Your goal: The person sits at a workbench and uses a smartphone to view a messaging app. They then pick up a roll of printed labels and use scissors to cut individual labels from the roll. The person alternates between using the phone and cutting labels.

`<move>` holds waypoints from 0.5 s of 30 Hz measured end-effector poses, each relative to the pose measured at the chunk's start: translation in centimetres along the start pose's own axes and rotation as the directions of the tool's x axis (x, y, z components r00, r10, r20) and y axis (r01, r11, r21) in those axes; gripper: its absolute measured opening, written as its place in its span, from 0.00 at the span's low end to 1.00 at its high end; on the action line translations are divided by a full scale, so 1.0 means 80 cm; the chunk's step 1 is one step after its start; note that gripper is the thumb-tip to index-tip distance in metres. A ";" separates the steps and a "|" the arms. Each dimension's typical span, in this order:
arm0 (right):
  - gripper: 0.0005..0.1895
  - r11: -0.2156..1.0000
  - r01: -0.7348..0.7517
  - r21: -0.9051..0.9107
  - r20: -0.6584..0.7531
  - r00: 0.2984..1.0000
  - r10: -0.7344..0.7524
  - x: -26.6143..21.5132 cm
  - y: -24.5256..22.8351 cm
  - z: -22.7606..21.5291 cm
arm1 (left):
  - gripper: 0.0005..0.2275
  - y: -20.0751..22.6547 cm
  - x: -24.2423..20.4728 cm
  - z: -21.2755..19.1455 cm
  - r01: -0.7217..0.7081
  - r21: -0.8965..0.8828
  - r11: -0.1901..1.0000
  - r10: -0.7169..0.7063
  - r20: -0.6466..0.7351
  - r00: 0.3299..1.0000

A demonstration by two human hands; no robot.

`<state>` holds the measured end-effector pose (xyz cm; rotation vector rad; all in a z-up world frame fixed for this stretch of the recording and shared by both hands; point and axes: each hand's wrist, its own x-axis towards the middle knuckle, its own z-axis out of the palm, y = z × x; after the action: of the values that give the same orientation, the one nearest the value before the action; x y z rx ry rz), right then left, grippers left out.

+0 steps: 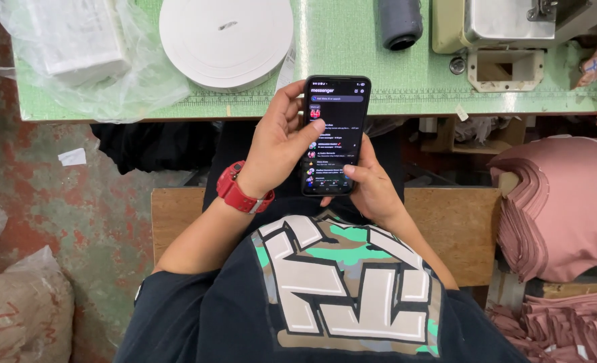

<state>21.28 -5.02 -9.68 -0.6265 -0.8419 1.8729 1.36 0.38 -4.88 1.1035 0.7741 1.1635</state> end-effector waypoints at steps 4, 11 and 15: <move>0.36 0.999 0.004 -0.049 -0.011 1.000 -0.004 -0.004 0.004 -0.003 | 0.28 0.003 -0.002 0.007 0.017 0.119 0.993 -0.011 -0.049 0.999; 0.40 0.999 0.038 0.007 0.010 0.999 -0.038 -0.006 -0.005 0.003 | 0.27 0.030 -0.006 0.003 0.028 0.137 0.990 -0.022 -0.047 0.999; 0.43 0.999 0.038 0.018 -0.062 0.997 -0.037 -0.016 -0.016 -0.005 | 0.24 0.086 0.009 -0.071 -0.201 0.631 0.749 0.373 -0.152 0.915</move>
<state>22.81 -5.63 -8.86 -0.6494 -0.7899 1.8169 -5.80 2.66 -0.01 1.6676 1.2837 1.3909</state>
